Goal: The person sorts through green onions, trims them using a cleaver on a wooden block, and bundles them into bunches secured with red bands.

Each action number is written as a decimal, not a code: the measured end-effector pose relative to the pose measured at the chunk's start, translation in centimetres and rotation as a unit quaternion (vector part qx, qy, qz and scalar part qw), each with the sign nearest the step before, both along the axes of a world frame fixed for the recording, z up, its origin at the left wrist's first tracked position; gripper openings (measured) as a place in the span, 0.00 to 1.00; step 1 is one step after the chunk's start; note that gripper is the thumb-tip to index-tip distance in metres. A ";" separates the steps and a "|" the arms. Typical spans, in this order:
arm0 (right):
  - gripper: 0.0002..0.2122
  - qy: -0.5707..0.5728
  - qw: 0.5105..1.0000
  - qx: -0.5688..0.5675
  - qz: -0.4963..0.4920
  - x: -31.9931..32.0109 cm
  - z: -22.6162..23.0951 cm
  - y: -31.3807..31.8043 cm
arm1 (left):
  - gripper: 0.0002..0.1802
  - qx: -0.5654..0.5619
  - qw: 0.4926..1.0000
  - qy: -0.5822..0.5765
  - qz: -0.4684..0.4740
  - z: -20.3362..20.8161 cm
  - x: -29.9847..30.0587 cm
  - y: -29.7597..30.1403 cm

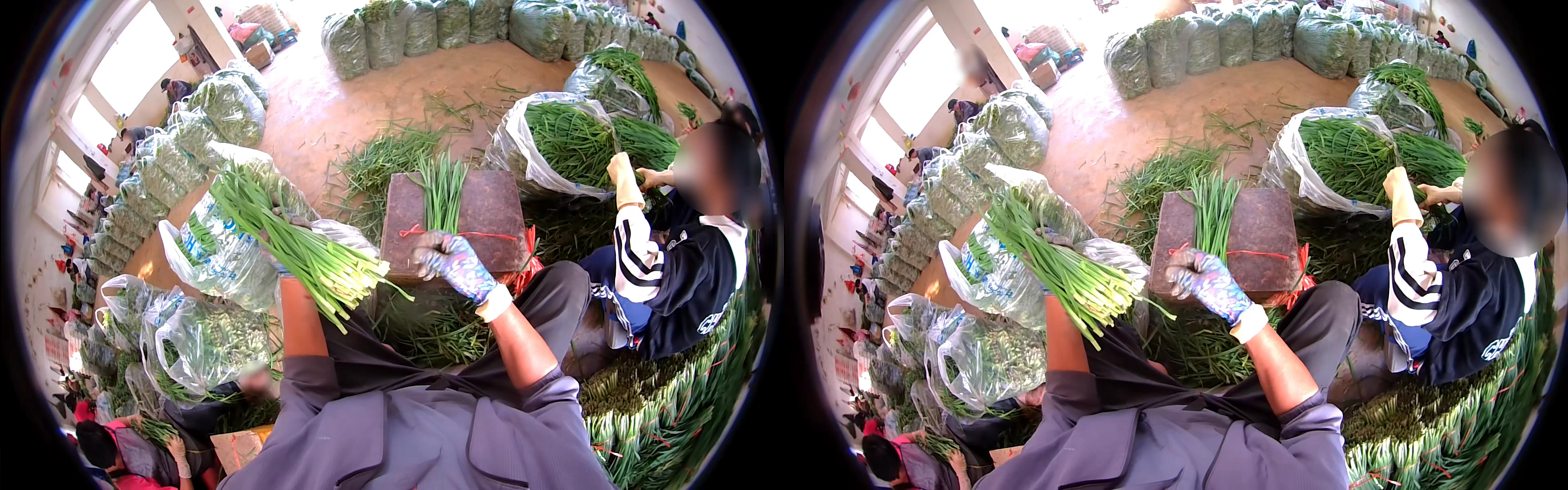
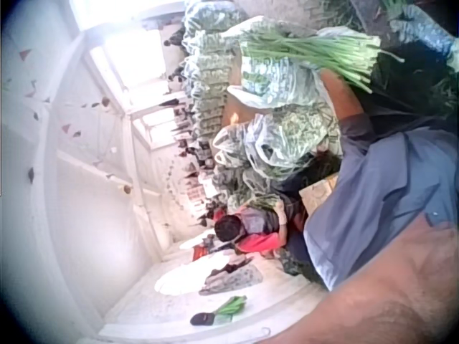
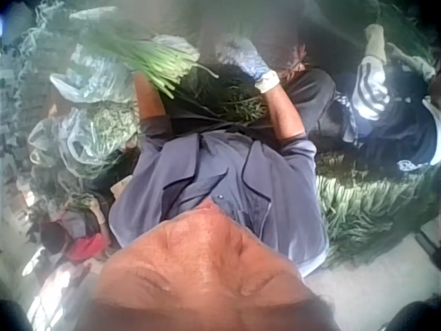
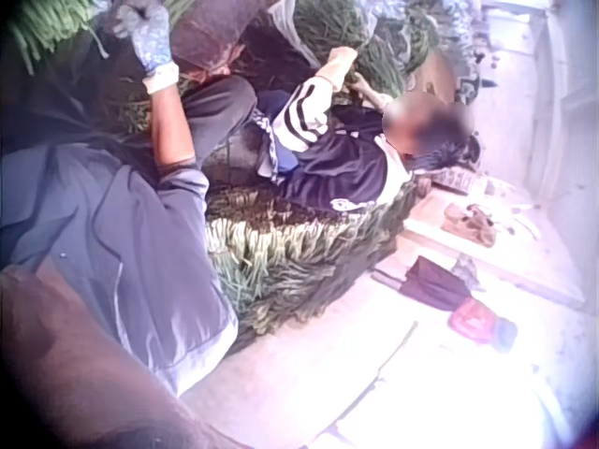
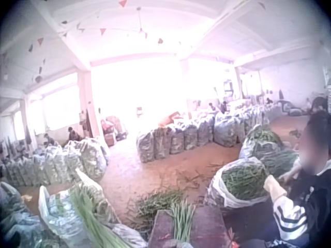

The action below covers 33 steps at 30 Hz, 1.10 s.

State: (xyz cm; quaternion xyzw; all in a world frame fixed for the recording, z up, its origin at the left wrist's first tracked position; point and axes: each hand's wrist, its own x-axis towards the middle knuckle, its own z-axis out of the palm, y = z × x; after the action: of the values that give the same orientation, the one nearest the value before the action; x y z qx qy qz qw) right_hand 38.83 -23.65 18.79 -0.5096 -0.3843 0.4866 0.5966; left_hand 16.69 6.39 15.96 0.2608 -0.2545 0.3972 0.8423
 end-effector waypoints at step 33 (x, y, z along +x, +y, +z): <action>0.14 0.257 0.925 0.087 0.265 -4.9 1.6 -2.0 | 0.22 -0.201 0.929 0.142 0.278 3.4 -1.3 -1.1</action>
State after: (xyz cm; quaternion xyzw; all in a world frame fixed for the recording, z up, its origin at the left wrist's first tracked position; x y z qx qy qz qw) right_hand 33.90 -25.65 20.36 -0.1924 -0.3800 0.7056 0.5663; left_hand 15.37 5.24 19.36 0.2001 0.0353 0.6174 0.7600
